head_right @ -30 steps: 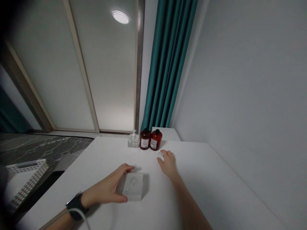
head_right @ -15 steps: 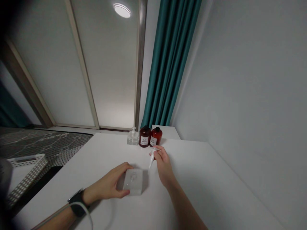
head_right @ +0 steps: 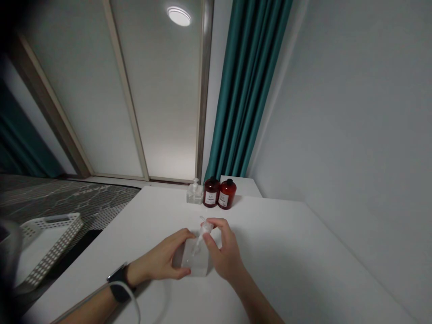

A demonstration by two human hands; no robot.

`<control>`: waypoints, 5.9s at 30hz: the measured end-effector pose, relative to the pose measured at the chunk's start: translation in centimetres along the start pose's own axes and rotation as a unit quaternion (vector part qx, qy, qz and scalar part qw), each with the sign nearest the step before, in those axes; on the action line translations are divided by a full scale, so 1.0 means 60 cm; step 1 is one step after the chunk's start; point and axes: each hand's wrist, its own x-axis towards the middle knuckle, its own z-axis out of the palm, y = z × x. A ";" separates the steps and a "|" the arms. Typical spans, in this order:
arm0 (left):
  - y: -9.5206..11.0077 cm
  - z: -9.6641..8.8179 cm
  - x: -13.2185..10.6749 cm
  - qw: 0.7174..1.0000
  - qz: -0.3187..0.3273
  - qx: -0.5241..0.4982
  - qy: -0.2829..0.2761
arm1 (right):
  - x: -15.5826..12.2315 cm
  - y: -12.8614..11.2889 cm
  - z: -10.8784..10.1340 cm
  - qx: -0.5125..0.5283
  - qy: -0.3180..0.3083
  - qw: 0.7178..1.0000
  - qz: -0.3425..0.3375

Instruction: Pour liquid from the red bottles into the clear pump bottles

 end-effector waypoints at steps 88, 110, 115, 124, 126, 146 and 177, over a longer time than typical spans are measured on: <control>0.000 -0.012 -0.002 1.000 -0.019 -0.014 -0.006 | -0.011 0.011 -0.004 0.014 -0.215 0.973 0.084; 0.008 -0.044 -0.009 0.997 -0.031 -0.072 0.012 | -0.014 0.005 -0.002 -0.032 -0.195 0.978 0.074; 0.011 -0.045 -0.009 0.996 -0.037 -0.079 0.008 | -0.013 0.000 -0.001 0.005 -0.211 0.973 0.093; 0.012 -0.045 -0.008 0.995 -0.044 -0.093 0.010 | -0.010 0.002 -0.001 -0.021 -0.199 0.974 0.104; 0.012 -0.044 -0.008 0.994 -0.048 -0.096 0.010 | -0.008 0.002 -0.004 -0.004 -0.213 0.974 0.082; 0.011 -0.044 -0.008 0.994 -0.048 -0.093 0.005 | -0.008 -0.007 0.001 -0.059 -0.202 0.977 0.045; -0.009 -0.039 -0.011 0.986 -0.049 -0.156 -0.013 | -0.018 -0.004 0.009 -0.054 -0.200 0.976 0.066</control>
